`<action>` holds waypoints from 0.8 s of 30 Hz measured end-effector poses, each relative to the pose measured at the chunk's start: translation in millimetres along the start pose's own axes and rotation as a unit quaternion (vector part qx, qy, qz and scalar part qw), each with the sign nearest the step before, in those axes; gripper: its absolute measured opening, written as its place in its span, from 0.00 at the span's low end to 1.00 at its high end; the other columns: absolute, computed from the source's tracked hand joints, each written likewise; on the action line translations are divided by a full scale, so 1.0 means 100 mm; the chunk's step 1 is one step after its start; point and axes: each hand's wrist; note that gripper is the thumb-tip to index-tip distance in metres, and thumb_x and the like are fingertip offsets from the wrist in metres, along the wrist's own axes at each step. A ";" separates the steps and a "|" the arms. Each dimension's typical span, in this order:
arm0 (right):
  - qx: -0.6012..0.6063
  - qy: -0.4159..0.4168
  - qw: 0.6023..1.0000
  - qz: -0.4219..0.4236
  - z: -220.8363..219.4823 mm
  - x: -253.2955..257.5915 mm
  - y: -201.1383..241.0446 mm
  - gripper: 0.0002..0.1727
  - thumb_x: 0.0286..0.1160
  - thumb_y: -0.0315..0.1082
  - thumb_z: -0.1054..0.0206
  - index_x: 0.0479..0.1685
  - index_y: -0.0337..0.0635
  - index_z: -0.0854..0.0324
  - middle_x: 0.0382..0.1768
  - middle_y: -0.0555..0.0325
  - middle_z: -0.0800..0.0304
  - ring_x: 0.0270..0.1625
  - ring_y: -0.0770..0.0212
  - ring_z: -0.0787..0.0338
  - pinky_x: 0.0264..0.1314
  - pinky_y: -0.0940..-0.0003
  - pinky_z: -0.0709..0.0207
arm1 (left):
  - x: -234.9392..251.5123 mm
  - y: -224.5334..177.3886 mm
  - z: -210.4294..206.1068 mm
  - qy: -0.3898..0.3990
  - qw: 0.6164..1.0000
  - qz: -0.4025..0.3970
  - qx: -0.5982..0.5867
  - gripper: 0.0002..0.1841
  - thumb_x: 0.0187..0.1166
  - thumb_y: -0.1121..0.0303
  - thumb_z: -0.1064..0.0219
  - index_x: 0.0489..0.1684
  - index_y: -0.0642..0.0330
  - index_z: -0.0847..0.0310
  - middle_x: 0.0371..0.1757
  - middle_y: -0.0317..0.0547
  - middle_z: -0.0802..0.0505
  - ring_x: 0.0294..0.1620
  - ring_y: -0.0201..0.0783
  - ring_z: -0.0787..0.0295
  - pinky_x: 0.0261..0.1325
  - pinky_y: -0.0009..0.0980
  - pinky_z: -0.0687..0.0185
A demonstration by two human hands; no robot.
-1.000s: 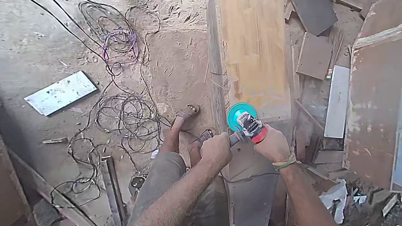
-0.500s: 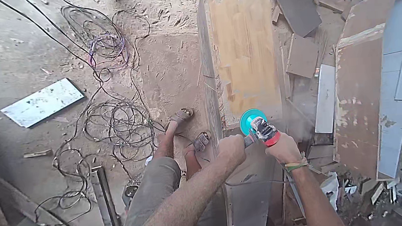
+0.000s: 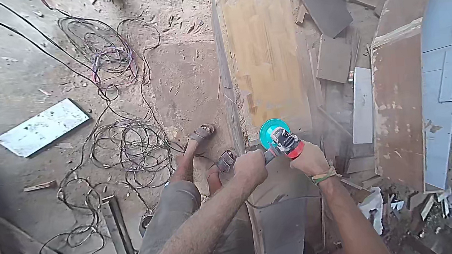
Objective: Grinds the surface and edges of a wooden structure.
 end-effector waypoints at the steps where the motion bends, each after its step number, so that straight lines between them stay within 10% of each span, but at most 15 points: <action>1: 0.007 -0.007 1.000 -0.011 0.03 0.03 -0.06 0.39 0.38 0.44 0.12 0.60 0.43 0.16 0.53 0.46 0.06 0.59 0.45 0.06 0.60 0.38 0.14 | 0.03 -0.08 0.05 -0.002 1.000 -0.015 0.005 0.17 0.66 0.63 0.28 0.52 0.57 0.17 0.51 0.55 0.06 0.55 0.57 0.07 0.48 0.62 0.13; 12: -0.014 0.042 0.997 0.067 -0.20 -0.19 0.55 0.38 0.45 0.45 0.18 0.65 0.45 0.19 0.53 0.48 0.06 0.58 0.47 0.05 0.57 0.42 0.12 | -0.22 0.56 -0.15 -0.019 0.995 0.102 0.003 0.18 0.68 0.61 0.30 0.57 0.53 0.19 0.50 0.52 0.05 0.53 0.56 0.06 0.48 0.60 0.12; 24: 0.073 -0.020 0.996 -0.055 0.14 0.15 -0.25 0.39 0.38 0.42 0.11 0.61 0.41 0.15 0.55 0.44 0.07 0.61 0.44 0.07 0.63 0.39 0.15 | 0.20 -0.37 0.20 -0.018 0.998 -0.041 0.037 0.17 0.66 0.62 0.28 0.53 0.56 0.15 0.53 0.55 0.06 0.55 0.58 0.07 0.47 0.63 0.14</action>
Point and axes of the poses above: each hand's wrist, its own x-axis towards the middle knuckle, its own z-axis out of the back of the hand, y = z × x
